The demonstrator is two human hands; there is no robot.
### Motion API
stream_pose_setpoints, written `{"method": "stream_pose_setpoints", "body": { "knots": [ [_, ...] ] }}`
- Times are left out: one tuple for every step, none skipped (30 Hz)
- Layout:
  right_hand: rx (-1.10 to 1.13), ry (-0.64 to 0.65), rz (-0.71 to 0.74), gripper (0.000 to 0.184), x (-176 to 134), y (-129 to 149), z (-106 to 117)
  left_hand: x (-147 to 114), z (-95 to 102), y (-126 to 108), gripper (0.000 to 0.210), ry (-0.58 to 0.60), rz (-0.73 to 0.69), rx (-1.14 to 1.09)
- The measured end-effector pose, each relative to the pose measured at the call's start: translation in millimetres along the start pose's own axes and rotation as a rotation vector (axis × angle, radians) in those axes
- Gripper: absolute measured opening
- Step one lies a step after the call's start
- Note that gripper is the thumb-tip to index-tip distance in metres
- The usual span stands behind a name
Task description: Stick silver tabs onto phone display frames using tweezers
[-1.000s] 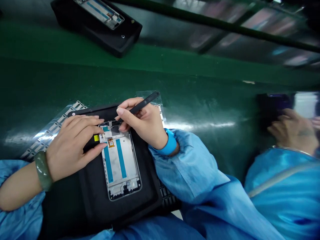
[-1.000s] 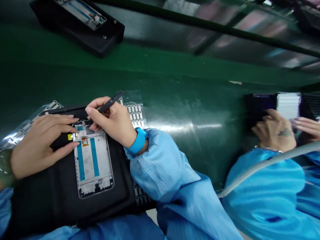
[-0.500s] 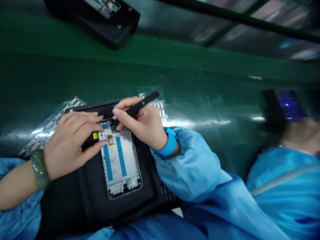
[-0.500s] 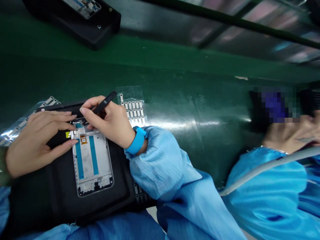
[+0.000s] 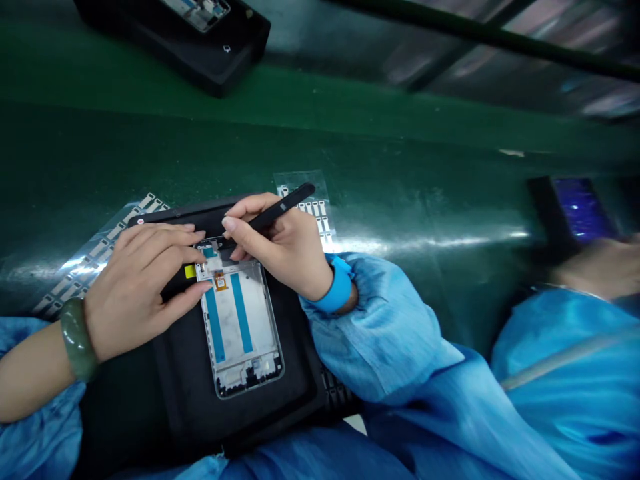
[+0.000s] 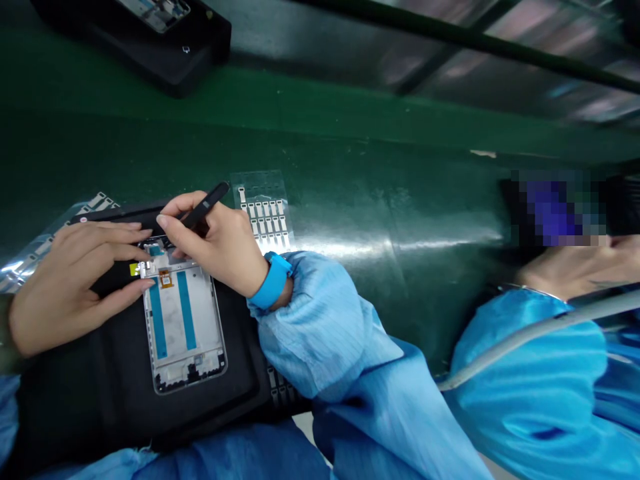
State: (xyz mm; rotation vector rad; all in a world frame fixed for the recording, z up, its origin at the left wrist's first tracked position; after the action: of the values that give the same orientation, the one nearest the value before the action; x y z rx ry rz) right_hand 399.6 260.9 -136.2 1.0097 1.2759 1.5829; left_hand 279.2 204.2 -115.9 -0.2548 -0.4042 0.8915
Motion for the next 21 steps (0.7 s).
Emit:
{"method": "stream_pose_setpoints", "body": {
  "knots": [
    [-0.004,-0.001,0.005,0.022,0,0,0,0,-0.1,0,0.024,0.001,0.0,0.002],
    [-0.007,-0.002,0.011,0.021,0,1,0,0,-0.1,-1,0.025,0.001,-0.002,0.002],
    [-0.01,-0.002,0.019,0.021,0,1,0,0,0.3,-2,0.026,-0.003,-0.006,0.004],
    [-0.014,-0.003,0.028,0.019,0,2,0,0,0.8,-3,0.027,-0.009,-0.012,0.008],
    [-0.019,-0.005,0.038,0.018,0,2,0,0,1.4,-4,0.028,-0.015,-0.019,0.017],
    [-0.025,-0.007,0.049,0.017,0,3,0,0,1.4,-5,0.028,-0.016,-0.028,0.03],
    [-0.03,-0.011,0.06,0.016,-1,4,0,0,0.8,-6,0.029,-0.012,-0.035,0.048],
    [-0.036,-0.013,0.07,0.015,-1,5,0,-1,-0.4,-7,0.029,-0.002,-0.045,0.07],
    [-0.042,-0.015,0.078,0.015,0,5,0,-1,-1.7,-8,0.03,0.01,-0.055,0.092],
    [-0.048,-0.015,0.085,0.015,0,6,0,-1,-3.1,-9,0.03,0.022,-0.067,0.112],
    [-0.056,-0.016,0.089,0.015,0,6,0,-1,-4.1,-9,0.03,0.033,-0.078,0.13],
    [-0.064,-0.016,0.093,0.015,0,7,0,-1,-4.7,-11,0.03,0.041,-0.088,0.144],
    [-0.072,-0.017,0.098,0.015,0,8,-1,0,-4.7,-12,0.03,0.044,-0.094,0.156],
    [-0.081,-0.02,0.103,0.015,0,8,-1,0,-4.7,-13,0.029,0.048,-0.097,0.166],
    [-0.091,-0.024,0.108,0.015,0,9,-1,1,-4.4,-14,0.029,0.05,-0.097,0.176],
    [-0.102,-0.03,0.111,0.015,-1,9,-1,2,-3.9,-16,0.029,0.051,-0.098,0.185],
    [-0.11,-0.039,0.113,0.015,-1,9,0,3,-3.5,-18,0.029,0.05,-0.098,0.197],
    [-0.109,-0.051,0.112,0.015,-1,9,1,4,-3.1,-19,0.029,0.048,-0.097,0.209],
    [-0.093,-0.068,0.107,0.016,-1,9,2,4,-2.9,-21,0.029,0.047,-0.096,0.221],
    [-0.06,-0.087,0.098,0.017,-1,9,5,4,-2.9,-22,0.03,0.045,-0.094,0.231],
    [-0.01,-0.107,0.086,0.018,0,8,7,4,-2.8,-22,0.03,0.042,-0.092,0.238]
  ]
}}
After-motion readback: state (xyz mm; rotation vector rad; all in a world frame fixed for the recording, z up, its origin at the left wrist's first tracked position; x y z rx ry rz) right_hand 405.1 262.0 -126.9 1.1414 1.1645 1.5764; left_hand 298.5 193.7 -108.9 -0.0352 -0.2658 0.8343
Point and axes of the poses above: each hand's wrist, its own x-axis towards the middle knuckle, its own z-axis out of the back of the hand, y = z × x, the point moved 10 cm from there along x, towards the middle knuckle, and after that the axes turned 2 degrees about z, right-handed, at the moved point
